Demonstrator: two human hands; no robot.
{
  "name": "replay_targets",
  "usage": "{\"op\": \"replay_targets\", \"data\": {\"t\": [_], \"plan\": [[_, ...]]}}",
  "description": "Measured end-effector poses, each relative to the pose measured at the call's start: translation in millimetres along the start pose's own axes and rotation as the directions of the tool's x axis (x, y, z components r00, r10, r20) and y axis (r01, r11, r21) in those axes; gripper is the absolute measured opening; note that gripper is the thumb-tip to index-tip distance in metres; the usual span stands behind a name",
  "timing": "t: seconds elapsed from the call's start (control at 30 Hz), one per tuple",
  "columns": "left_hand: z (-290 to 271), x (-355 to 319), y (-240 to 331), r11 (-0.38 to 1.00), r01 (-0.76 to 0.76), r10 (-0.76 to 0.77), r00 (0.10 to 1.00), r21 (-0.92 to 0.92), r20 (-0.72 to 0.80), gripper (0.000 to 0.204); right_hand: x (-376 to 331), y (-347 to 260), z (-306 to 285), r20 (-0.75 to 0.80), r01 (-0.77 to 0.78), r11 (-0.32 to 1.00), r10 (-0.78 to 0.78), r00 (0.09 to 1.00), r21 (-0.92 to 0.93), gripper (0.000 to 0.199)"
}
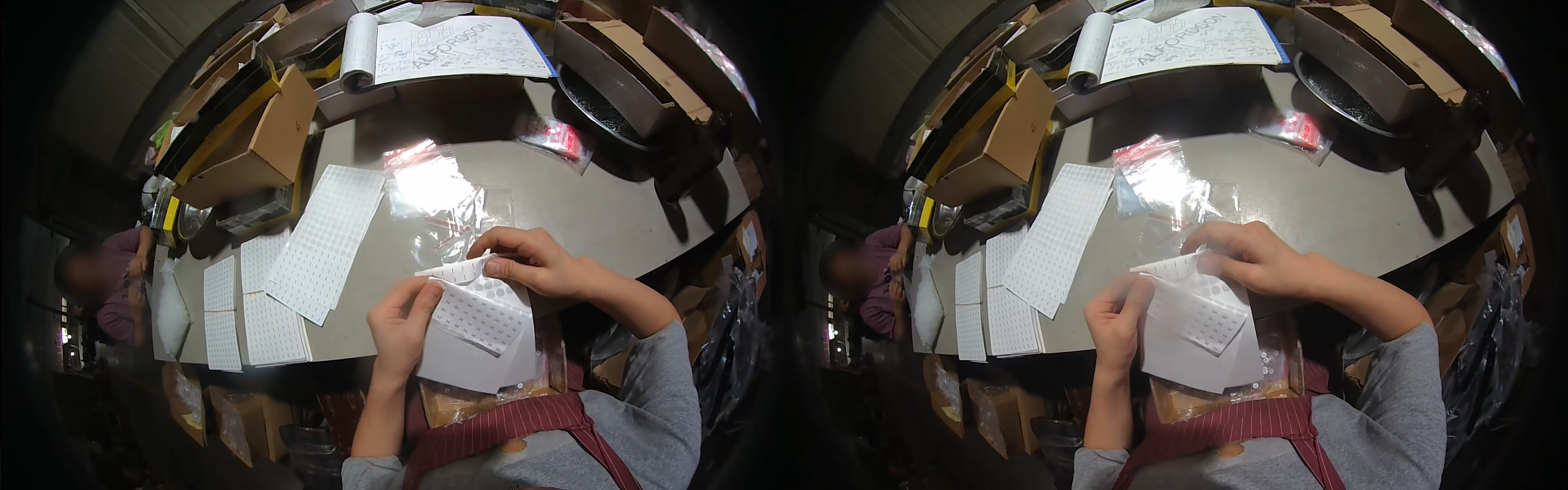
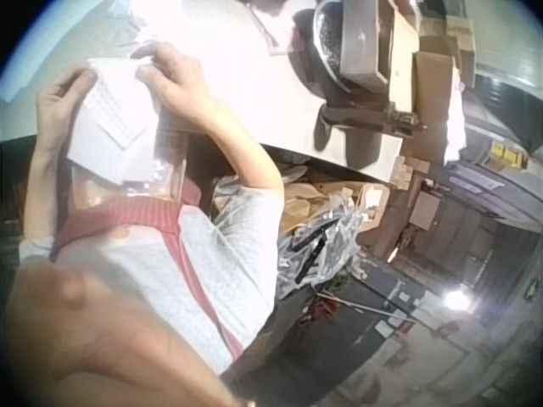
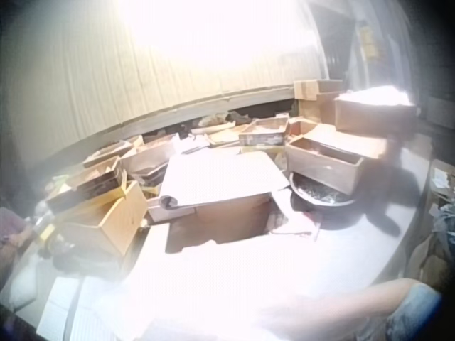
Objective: The person places small round items into clear plastic bags and then affixes a printed label to each bag. The person handles the items and bags by hand, working at a cluttered table with stacks of labels and plastic bags nearby.
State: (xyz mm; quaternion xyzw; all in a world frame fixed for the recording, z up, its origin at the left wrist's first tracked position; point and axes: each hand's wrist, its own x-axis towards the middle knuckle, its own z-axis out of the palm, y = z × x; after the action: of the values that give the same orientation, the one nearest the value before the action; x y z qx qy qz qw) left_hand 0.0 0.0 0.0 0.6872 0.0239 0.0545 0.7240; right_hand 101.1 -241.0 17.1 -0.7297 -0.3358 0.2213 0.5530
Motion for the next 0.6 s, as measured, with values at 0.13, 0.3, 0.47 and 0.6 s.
{"op": "replay_targets", "data": {"t": [0.13,0.3,0.47,0.6], "plan": [[1.0,8.6,4.9,0.996,-0.088,0.090,0.994,-0.028,0.065,0.014,4.8,-2.7,-3.9,-0.039,-0.016,0.996,0.019,0.999,0.093,0.029],[-1.2,7.3,1.3,0.995,-0.100,0.099,0.995,0.029,0.025,0.009,8.2,-10.3,-1.2,-0.178,0.255,0.843,-0.375,0.910,-0.474,0.034],[5.9,3.3,-0.3,0.991,-0.127,0.129,0.989,0.040,-0.069,0.008,-10.1,-30.9,24.8,-0.081,0.309,0.645,-0.501,0.862,-0.699,0.045],[3.2,1.5,-5.7,0.973,-0.157,0.175,0.979,0.169,-0.102,0.009,-11.6,-32.7,28.6,-0.086,0.251,0.574,-0.496,0.864,-0.780,0.049]]}}
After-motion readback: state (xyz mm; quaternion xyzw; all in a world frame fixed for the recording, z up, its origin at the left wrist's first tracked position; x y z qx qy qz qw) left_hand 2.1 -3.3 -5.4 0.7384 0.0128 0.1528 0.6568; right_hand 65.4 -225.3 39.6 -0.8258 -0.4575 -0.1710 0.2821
